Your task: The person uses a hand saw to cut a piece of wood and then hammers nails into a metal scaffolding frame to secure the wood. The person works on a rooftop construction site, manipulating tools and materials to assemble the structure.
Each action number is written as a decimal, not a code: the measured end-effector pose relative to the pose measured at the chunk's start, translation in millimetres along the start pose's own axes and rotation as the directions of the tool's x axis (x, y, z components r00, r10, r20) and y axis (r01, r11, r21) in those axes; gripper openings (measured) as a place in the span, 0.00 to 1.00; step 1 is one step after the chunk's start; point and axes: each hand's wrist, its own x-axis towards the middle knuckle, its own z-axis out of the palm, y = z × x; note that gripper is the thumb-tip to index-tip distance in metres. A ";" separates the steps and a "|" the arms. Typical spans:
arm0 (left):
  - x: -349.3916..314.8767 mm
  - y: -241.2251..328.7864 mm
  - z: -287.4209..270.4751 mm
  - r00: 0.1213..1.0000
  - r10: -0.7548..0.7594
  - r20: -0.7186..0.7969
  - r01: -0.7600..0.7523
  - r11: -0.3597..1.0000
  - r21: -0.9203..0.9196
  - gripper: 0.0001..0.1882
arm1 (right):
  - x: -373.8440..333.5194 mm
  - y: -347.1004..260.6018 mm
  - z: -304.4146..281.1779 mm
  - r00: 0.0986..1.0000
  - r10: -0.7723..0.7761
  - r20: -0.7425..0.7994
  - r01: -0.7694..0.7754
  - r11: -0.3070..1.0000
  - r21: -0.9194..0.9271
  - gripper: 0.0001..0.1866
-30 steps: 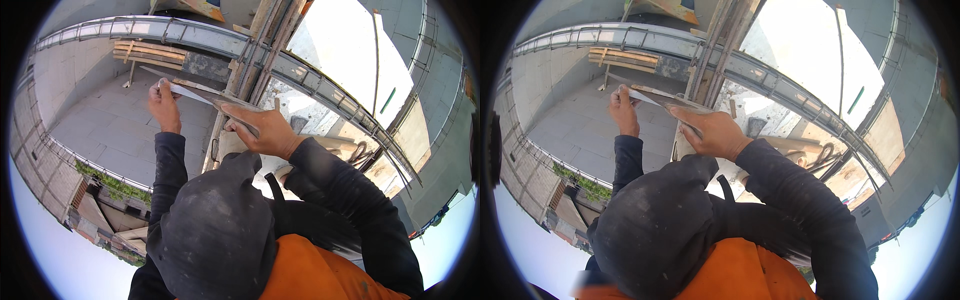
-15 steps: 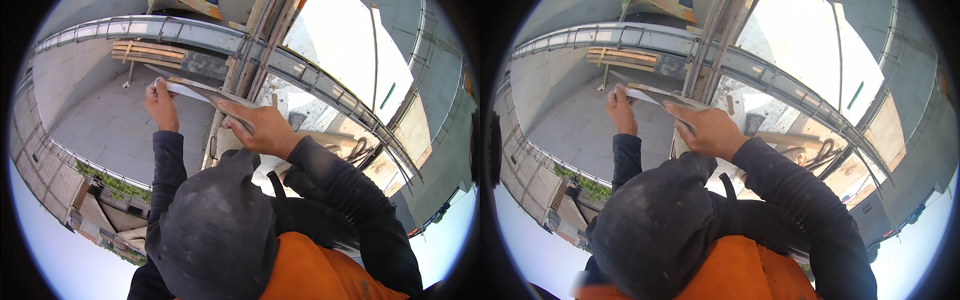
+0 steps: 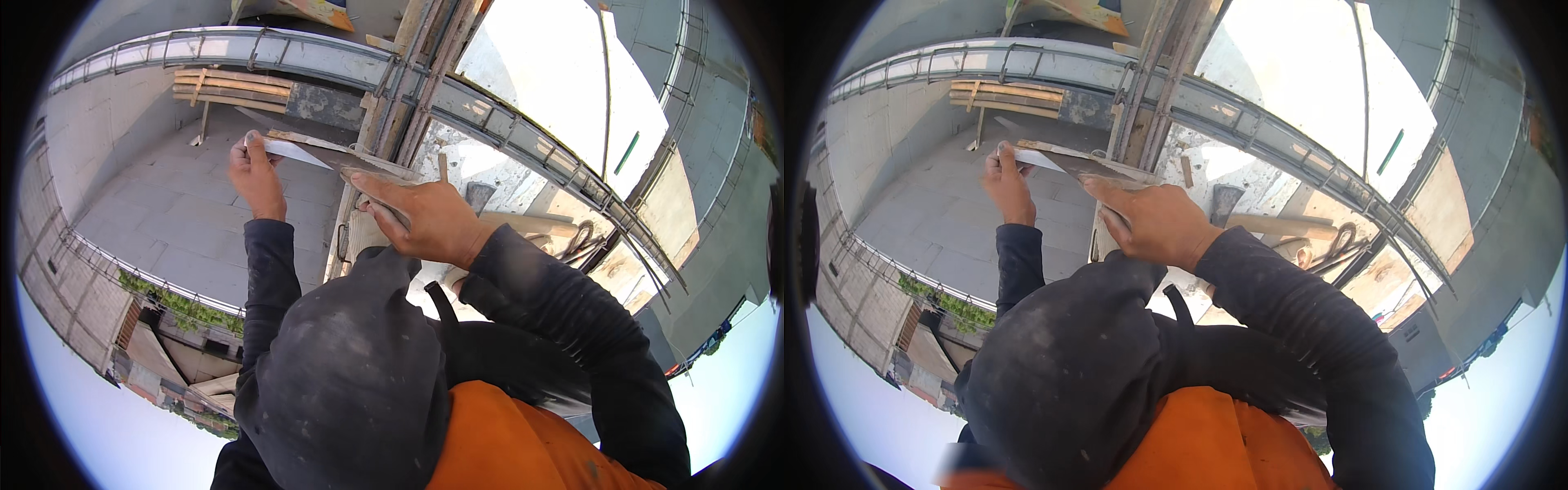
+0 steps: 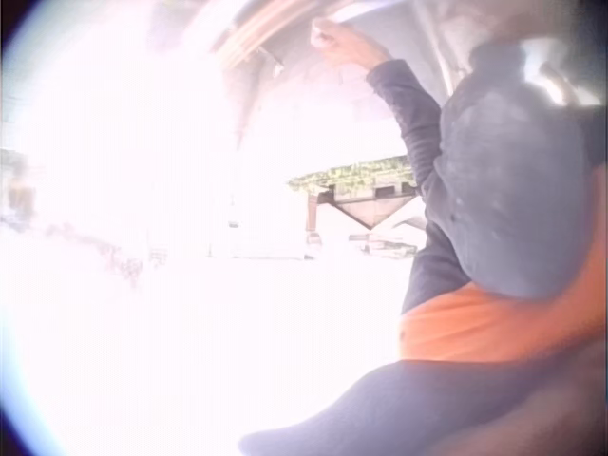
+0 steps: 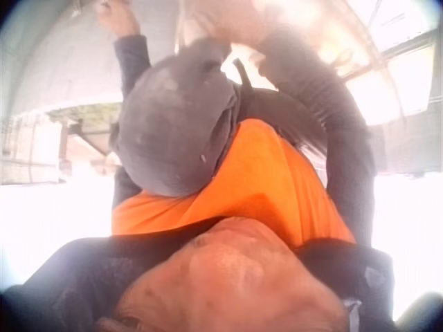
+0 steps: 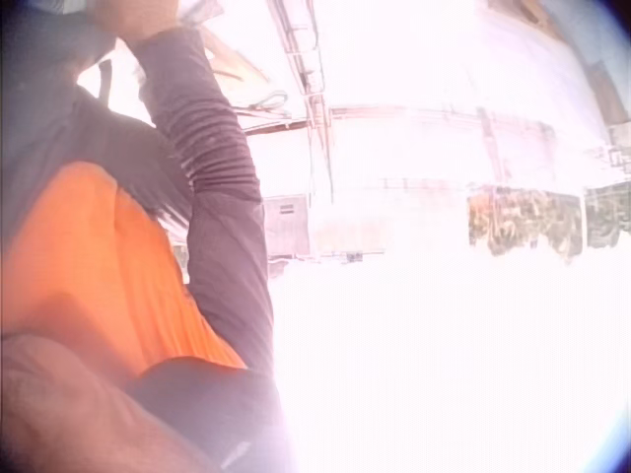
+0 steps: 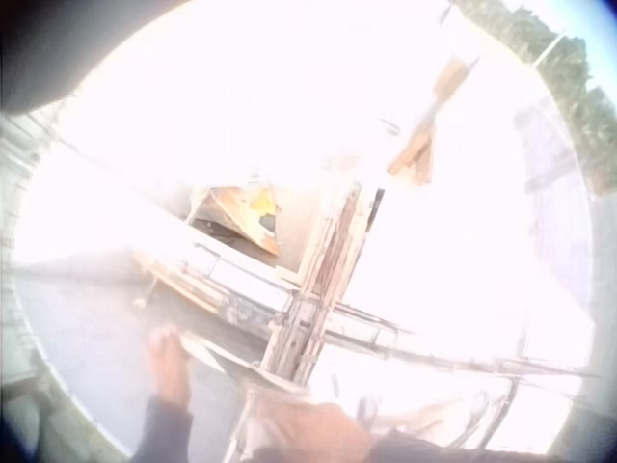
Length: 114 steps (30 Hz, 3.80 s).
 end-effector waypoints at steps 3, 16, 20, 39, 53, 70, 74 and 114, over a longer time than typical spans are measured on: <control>1.4 0.9 0.4 0.999 0.048 0.017 -0.046 0.997 -0.068 0.18 | 0.4 2.0 -3.1 0.999 -0.012 -0.035 0.013 0.999 0.034 0.27; 8.2 1.2 3.0 1.000 0.022 0.010 -0.022 0.999 -0.038 0.17 | 16.6 -3.6 -1.4 0.999 -0.026 -0.030 0.026 1.000 0.000 0.27; 4.4 -8.8 -6.5 1.000 0.001 0.014 0.000 0.999 -0.052 0.18 | -42.2 -13.9 -28.2 0.998 0.062 0.021 -0.063 0.995 0.082 0.29; -14.7 32.7 35.7 0.986 -0.148 -0.075 0.127 0.963 -0.237 0.24 | 3.4 -4.0 4.1 0.989 -0.096 -0.111 0.105 0.991 0.083 0.28; 16.1 56.0 15.5 0.991 0.005 -0.133 -0.040 0.964 -0.264 0.23 | 75.4 -15.3 -31.4 0.996 -0.082 0.047 0.070 0.971 0.230 0.29; 59.1 10.1 53.9 0.932 -0.111 -0.346 0.050 0.982 -0.181 0.28 | 34.7 -30.2 16.6 0.996 -0.013 -0.088 0.023 0.992 0.120 0.30; 54.9 -3.8 44.6 0.914 -0.224 -0.339 0.126 0.950 -0.286 0.28 | -41.9 -37.6 -12.6 0.997 0.064 0.046 -0.065 0.997 0.043 0.31; 61.7 3.6 44.4 0.951 0.026 -0.309 -0.080 0.984 -0.162 0.21 | 31.2 -32.6 5.1 0.998 0.056 -0.008 -0.055 0.995 0.082 0.28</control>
